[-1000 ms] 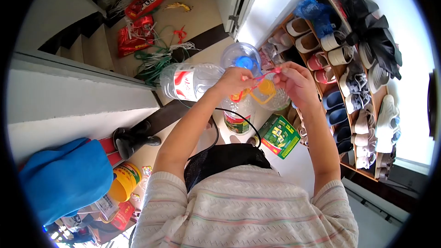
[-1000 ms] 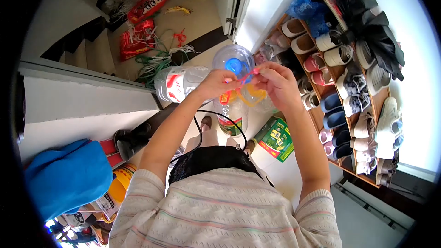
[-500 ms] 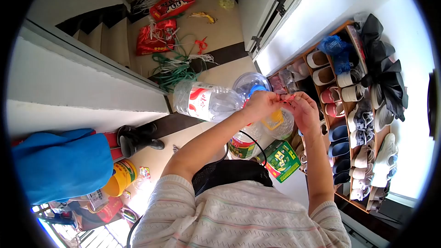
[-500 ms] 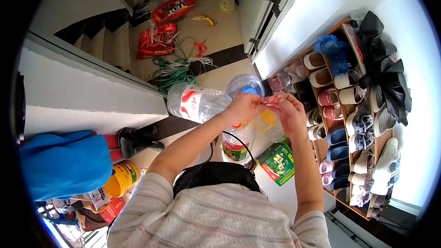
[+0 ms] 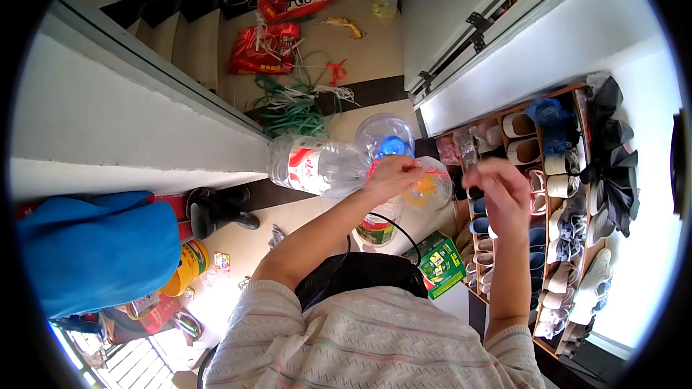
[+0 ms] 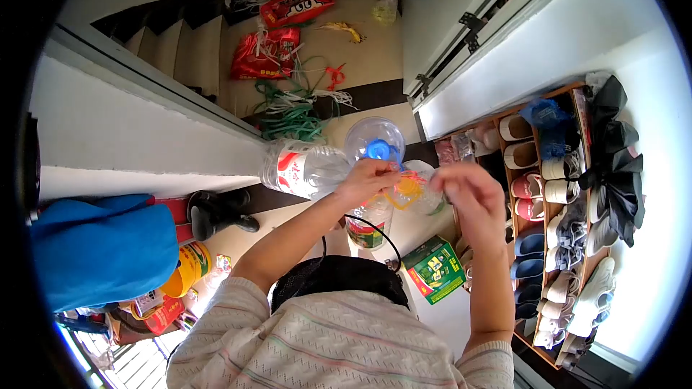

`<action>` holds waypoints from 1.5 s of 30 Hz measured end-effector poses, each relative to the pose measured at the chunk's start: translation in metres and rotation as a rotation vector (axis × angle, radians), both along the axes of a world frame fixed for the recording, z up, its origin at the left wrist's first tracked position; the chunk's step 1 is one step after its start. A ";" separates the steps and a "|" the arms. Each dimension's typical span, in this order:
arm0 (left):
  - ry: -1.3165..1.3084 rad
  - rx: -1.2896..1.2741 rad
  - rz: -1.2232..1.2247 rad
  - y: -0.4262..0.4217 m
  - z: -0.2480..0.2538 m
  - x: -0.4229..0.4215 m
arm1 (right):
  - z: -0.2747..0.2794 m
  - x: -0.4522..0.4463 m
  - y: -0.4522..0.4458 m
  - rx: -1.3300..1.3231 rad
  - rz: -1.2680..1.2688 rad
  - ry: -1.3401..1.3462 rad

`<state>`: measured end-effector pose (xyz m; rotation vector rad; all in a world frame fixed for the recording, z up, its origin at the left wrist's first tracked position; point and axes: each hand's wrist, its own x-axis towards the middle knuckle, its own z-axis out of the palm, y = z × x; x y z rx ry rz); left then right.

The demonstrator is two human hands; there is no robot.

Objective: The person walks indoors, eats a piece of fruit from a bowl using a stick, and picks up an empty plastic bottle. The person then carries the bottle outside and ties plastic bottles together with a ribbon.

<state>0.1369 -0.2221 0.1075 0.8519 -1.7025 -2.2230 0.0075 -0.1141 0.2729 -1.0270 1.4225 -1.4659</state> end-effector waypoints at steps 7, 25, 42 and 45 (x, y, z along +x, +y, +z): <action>0.018 0.224 0.291 -0.004 -0.024 0.037 | 0.110 0.054 -0.027 -0.490 0.930 -0.329; 0.034 0.328 1.179 0.166 -0.049 0.115 | 0.082 0.067 0.055 -0.483 1.292 -0.692; -0.059 0.564 1.852 0.409 -0.112 0.261 | 0.072 0.217 0.114 -0.292 2.028 -0.803; -0.082 0.569 1.921 0.453 -0.117 0.292 | 0.074 0.253 0.142 -0.296 2.030 -0.827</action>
